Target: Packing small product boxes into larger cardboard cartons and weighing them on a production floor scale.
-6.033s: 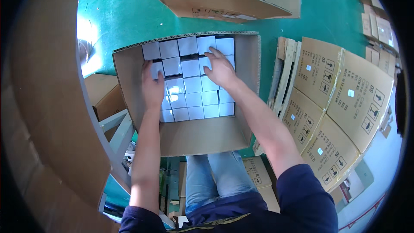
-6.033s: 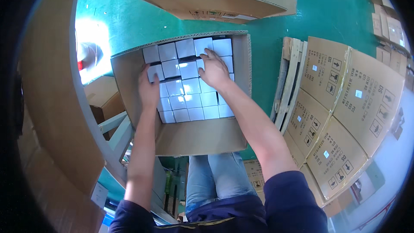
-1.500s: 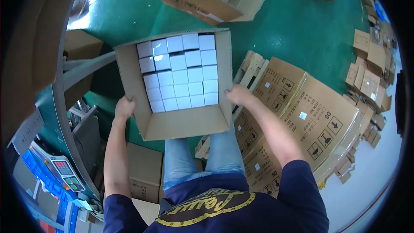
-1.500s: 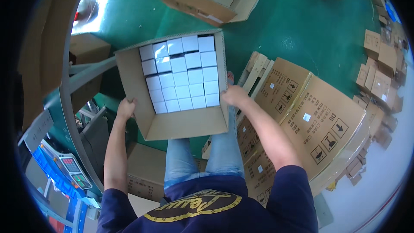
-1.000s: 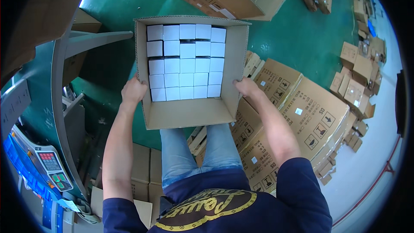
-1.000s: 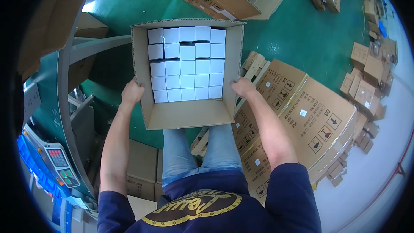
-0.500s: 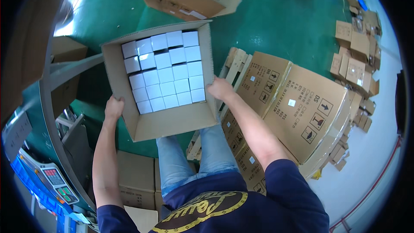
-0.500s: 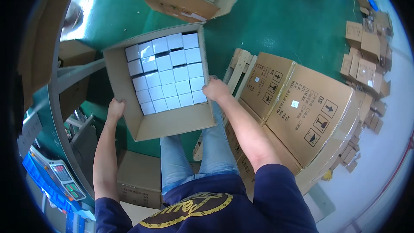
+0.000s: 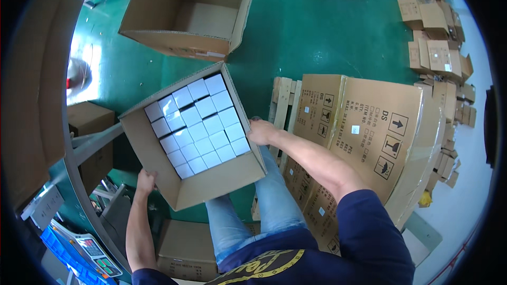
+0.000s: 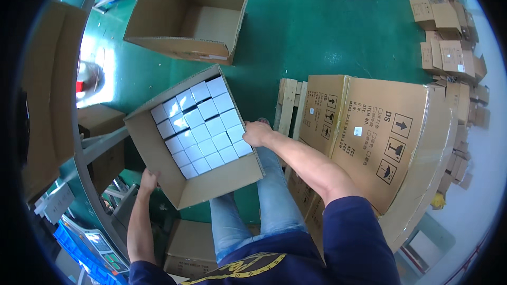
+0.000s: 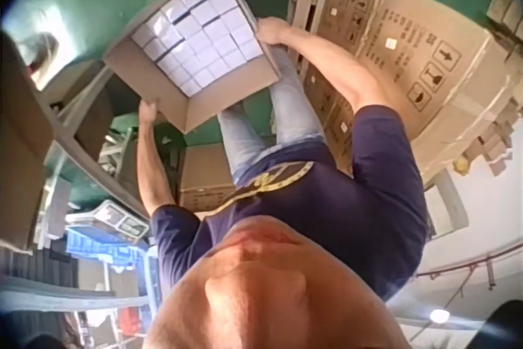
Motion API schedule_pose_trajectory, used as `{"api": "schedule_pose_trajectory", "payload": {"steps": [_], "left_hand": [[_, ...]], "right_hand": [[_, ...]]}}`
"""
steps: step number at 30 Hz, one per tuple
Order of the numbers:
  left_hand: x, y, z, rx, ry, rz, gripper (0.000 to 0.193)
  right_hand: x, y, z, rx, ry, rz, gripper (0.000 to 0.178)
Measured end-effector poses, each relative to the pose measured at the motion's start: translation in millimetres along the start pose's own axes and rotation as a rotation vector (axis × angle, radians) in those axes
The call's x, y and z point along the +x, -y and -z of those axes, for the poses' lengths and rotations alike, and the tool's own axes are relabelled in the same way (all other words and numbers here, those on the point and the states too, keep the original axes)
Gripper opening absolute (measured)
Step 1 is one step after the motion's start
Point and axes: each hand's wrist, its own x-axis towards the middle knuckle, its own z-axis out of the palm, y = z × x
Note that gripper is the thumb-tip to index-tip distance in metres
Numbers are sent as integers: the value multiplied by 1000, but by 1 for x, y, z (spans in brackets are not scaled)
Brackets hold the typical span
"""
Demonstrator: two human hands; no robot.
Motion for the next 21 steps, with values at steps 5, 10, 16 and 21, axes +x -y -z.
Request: {"api": "schedule_pose_trajectory", "payload": {"steps": [5,10,16,21], "left_hand": [[-37,-29,-10,-34,82,4,20],[-100,-77,21,-159,117,77,21],[-157,-118,31,-274,88,10,24],[-183,-179,74,-315,81,206,25]], "right_hand": [[-26,-12,24,-29,47,28,47],[-100,20,92,-17,74,42,37],[-153,56,167,-174,191,-49,41],[-179,94,218,-262,163,-121,37]]}}
